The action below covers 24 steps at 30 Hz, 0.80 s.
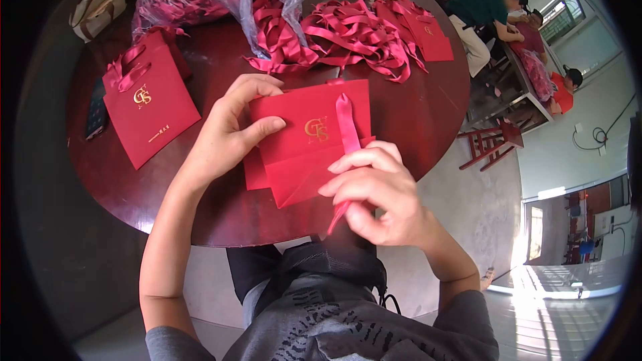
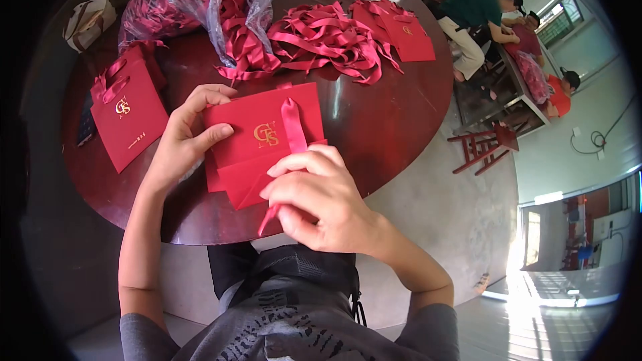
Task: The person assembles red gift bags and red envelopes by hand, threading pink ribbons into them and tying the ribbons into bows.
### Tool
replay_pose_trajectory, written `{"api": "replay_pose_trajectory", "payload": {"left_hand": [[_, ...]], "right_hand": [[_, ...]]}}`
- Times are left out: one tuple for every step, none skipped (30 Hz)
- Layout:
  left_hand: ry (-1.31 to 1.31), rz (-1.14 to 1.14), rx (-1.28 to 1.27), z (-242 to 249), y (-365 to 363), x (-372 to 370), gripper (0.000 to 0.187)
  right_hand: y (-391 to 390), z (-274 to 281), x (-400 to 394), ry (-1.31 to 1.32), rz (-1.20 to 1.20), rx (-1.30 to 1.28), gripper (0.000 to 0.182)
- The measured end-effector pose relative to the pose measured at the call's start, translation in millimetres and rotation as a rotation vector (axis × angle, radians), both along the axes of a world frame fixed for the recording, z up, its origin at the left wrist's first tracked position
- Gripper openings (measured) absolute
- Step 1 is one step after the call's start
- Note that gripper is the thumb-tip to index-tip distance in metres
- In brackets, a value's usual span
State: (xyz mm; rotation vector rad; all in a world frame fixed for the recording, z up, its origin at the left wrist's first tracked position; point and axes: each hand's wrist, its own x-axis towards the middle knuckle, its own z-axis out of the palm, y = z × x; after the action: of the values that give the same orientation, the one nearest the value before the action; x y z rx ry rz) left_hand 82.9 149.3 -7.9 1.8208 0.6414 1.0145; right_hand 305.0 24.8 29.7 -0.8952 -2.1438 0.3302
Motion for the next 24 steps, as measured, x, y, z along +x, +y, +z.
{"api": "replay_pose_trajectory", "payload": {"left_hand": [[-0.004,0.007,0.003,1.3,-1.3,-0.6,0.029],[0.012,-0.011,-0.002,3.0,-3.0,-1.2,0.027],[0.028,-0.030,-0.009,4.7,-4.1,-1.6,0.026],[0.029,-0.030,-0.026,6.1,-5.0,-1.8,0.028],[0.026,-0.026,-0.030,4.0,-5.8,-2.1,0.028],[-0.007,-0.024,-0.025,0.9,-5.9,-2.0,0.031],[-0.042,-0.019,-0.012,0.4,-4.8,-1.9,0.034],[-0.025,-0.013,0.025,2.3,-5.4,-2.7,0.036],[0.011,-0.004,0.047,4.9,-6.1,-3.8,0.036],[0.003,-0.008,0.046,5.3,-6.7,-4.1,0.036],[-0.006,-0.012,0.045,5.1,-7.1,-4.6,0.035],[-0.009,-0.007,0.045,5.3,-7.1,-5.4,0.035],[-0.010,-0.022,0.034,6.3,-6.9,-5.8,0.032],[-0.010,-0.039,0.024,7.5,-6.8,-6.0,0.028],[-0.014,-0.040,0.027,9.2,-7.3,-6.7,0.028],[-0.014,-0.054,0.001,11.4,-8.5,-7.7,0.025],[-0.013,-0.069,-0.026,13.1,-9.5,-8.3,0.022],[-0.015,-0.071,-0.027,14.3,-10.1,-8.5,0.022],[-0.022,-0.078,-0.015,15.2,-10.8,-8.6,0.021],[-0.029,-0.084,-0.002,15.5,-11.1,-8.5,0.021],[-0.029,-0.086,-0.001,15.3,-11.6,-8.2,0.021],[-0.038,-0.082,-0.002,15.0,-12.6,-8.1,0.023],[-0.048,-0.078,0.000,14.9,-13.4,-8.1,0.024],[-0.048,-0.081,0.003,15.0,-14.2,-7.5,0.024]], "right_hand": [[7.6,-2.5,1.6,0.073,0.029,0.022,0.014],[3.6,2.9,-6.9,0.282,-0.031,-0.230,0.013],[-0.2,7.7,-17.7,0.489,-0.093,-0.484,0.014],[11.1,3.6,-21.7,0.515,-0.062,-0.406,0.017],[9.6,15.0,-27.7,0.581,-0.177,-0.595,0.017],[16.8,7.3,-25.6,0.524,-0.162,-0.496,0.017],[25.2,1.1,-23.6,0.465,-0.142,-0.390,0.017],[26.4,2.7,-25.9,0.479,-0.193,-0.457,0.017],[27.3,4.1,-29.4,0.494,-0.243,-0.526,0.018],[30.4,2.3,-31.8,0.506,-0.267,-0.529,0.019],[31.9,2.6,-35.4,0.501,-0.262,-0.531,0.019],[32.8,3.6,-39.0,0.511,-0.269,-0.525,0.020],[33.8,4.4,-41.0,0.522,-0.277,-0.518,0.020],[35.4,1.8,-40.3,0.394,-0.301,-0.447,0.020],[35.7,0.6,-39.0,0.340,-0.308,-0.419,0.017],[36.1,2.8,-40.0,0.263,-0.323,-0.349,0.015],[36.1,4.5,-41.9,0.186,-0.337,-0.280,0.014],[36.1,2.8,-43.0,0.184,-0.340,-0.281,0.014],[36.4,-0.1,-44.0,0.121,-0.379,-0.262,0.012],[36.8,-1.9,-45.0,0.058,-0.417,-0.242,0.011],[37.2,-2.3,-45.9,0.059,-0.419,-0.241,0.011],[37.7,-2.5,-46.8,0.021,-0.412,-0.189,0.010],[38.4,-2.5,-47.6,-0.018,-0.406,-0.134,0.008],[37.4,-1.0,-48.9,0.002,-0.383,-0.140,0.006]]}}
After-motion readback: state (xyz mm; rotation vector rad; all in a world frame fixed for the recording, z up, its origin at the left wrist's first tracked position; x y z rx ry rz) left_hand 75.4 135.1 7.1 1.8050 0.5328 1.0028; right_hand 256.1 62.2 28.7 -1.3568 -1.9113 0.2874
